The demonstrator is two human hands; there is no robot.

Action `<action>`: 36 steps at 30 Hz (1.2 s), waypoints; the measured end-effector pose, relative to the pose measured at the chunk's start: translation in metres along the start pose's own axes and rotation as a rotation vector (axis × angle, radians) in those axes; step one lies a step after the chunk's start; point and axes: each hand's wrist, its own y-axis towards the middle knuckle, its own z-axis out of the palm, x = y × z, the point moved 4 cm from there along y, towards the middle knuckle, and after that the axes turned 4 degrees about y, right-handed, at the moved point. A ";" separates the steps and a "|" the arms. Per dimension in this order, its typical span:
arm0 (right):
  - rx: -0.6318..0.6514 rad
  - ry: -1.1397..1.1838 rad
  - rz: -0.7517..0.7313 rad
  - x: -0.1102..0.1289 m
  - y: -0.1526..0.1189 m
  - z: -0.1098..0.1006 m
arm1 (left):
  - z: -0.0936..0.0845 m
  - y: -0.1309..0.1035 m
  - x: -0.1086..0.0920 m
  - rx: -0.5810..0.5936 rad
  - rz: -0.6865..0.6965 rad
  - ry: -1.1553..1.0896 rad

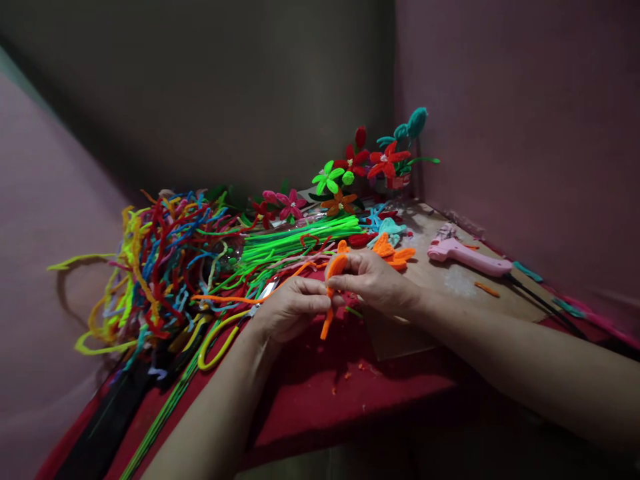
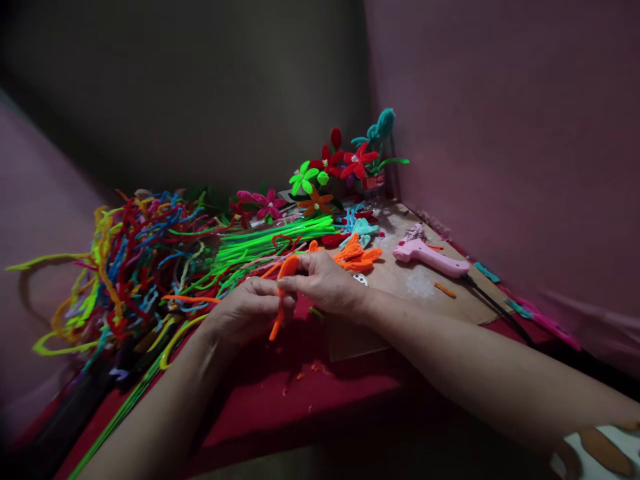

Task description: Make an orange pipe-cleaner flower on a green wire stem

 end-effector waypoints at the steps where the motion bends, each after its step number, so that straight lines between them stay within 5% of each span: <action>1: 0.020 0.027 0.015 0.000 0.000 -0.001 | 0.000 -0.001 0.000 -0.007 -0.004 0.012; 10: 0.135 0.081 0.106 -0.003 -0.002 -0.007 | 0.002 -0.010 -0.006 0.021 -0.017 0.163; 13: 0.091 -0.047 0.129 -0.006 0.001 -0.007 | 0.005 -0.013 -0.019 -0.059 0.096 0.560; 19: -0.204 -0.349 0.167 -0.013 0.006 -0.014 | 0.028 -0.019 -0.028 -0.579 0.625 1.772; 24: -0.259 -0.453 0.173 -0.011 0.006 -0.014 | 0.045 -0.022 -0.017 -0.652 0.876 2.180; 28: -0.276 -0.490 0.125 -0.007 0.006 -0.015 | 0.040 -0.022 -0.020 -0.655 0.809 1.963; 31: -0.290 -0.470 0.091 -0.006 0.006 -0.017 | 0.025 -0.018 -0.026 -0.595 0.640 1.416; 36: -0.238 -0.387 0.048 -0.005 0.005 -0.016 | 0.003 -0.005 -0.014 -0.327 0.198 0.331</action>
